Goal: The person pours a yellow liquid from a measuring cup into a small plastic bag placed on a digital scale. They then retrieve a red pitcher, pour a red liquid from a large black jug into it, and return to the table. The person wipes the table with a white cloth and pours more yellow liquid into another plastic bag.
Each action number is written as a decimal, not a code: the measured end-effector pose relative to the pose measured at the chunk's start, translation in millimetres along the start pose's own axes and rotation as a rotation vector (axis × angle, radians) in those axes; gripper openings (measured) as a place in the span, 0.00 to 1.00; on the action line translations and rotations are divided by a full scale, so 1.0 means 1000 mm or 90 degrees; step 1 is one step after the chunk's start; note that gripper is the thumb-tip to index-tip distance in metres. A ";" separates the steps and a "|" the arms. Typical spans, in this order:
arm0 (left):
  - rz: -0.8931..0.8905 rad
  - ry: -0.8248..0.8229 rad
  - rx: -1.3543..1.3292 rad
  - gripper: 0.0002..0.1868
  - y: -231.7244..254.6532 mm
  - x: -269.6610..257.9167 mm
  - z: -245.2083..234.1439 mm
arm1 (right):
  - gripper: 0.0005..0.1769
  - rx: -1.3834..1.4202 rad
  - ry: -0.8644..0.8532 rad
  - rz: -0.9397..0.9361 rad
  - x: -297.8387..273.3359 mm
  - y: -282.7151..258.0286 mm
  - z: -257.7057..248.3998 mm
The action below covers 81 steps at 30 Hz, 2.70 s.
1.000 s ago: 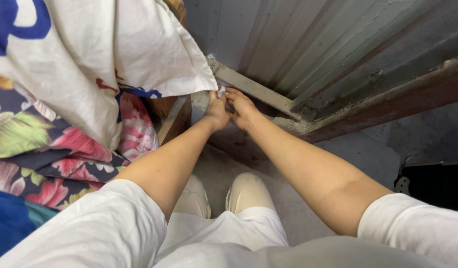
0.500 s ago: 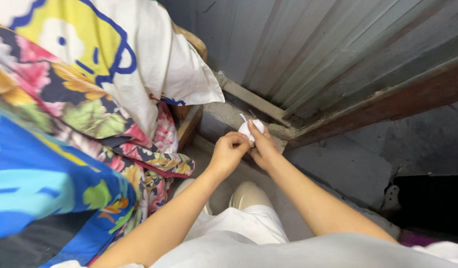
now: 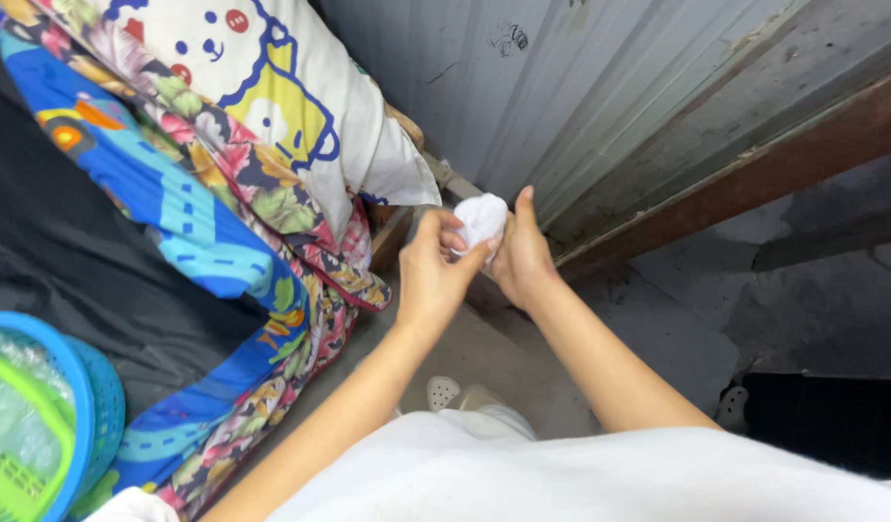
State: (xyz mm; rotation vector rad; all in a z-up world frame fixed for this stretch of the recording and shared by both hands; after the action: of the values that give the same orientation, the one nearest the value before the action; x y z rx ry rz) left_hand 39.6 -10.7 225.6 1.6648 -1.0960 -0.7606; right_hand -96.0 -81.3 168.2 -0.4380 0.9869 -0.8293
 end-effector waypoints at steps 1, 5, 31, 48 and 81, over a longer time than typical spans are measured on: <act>0.004 0.023 -0.003 0.20 0.003 -0.002 -0.007 | 0.38 0.020 -0.064 0.003 -0.009 -0.007 0.009; -0.064 0.043 -0.132 0.17 0.000 -0.008 -0.025 | 0.23 0.075 -0.163 0.062 -0.043 -0.019 0.020; -0.344 0.456 -0.269 0.13 -0.127 -0.282 -0.290 | 0.17 -0.354 -0.444 0.284 -0.204 0.241 0.237; -0.270 0.602 -0.375 0.13 -0.209 -0.403 -0.456 | 0.16 -0.202 -0.374 0.341 -0.244 0.454 0.333; -0.324 0.499 -0.858 0.41 -0.343 -0.155 -0.636 | 0.23 -0.219 -0.275 0.189 0.043 0.586 0.560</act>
State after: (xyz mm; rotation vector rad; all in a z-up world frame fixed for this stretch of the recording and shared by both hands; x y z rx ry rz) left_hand 632.6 417.0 116.4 0.8228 0.4340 -0.7521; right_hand 641.6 231.2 36.1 -0.7128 0.7631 -0.2750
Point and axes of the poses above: each hand's wrist, its own x-axis towards the middle knuckle, its own z-axis out of the palm, y = z × x, the point moved 6 cm from there along x, towards the middle knuckle, and after that the axes turned 13 degrees about x, right-handed, at the moved point
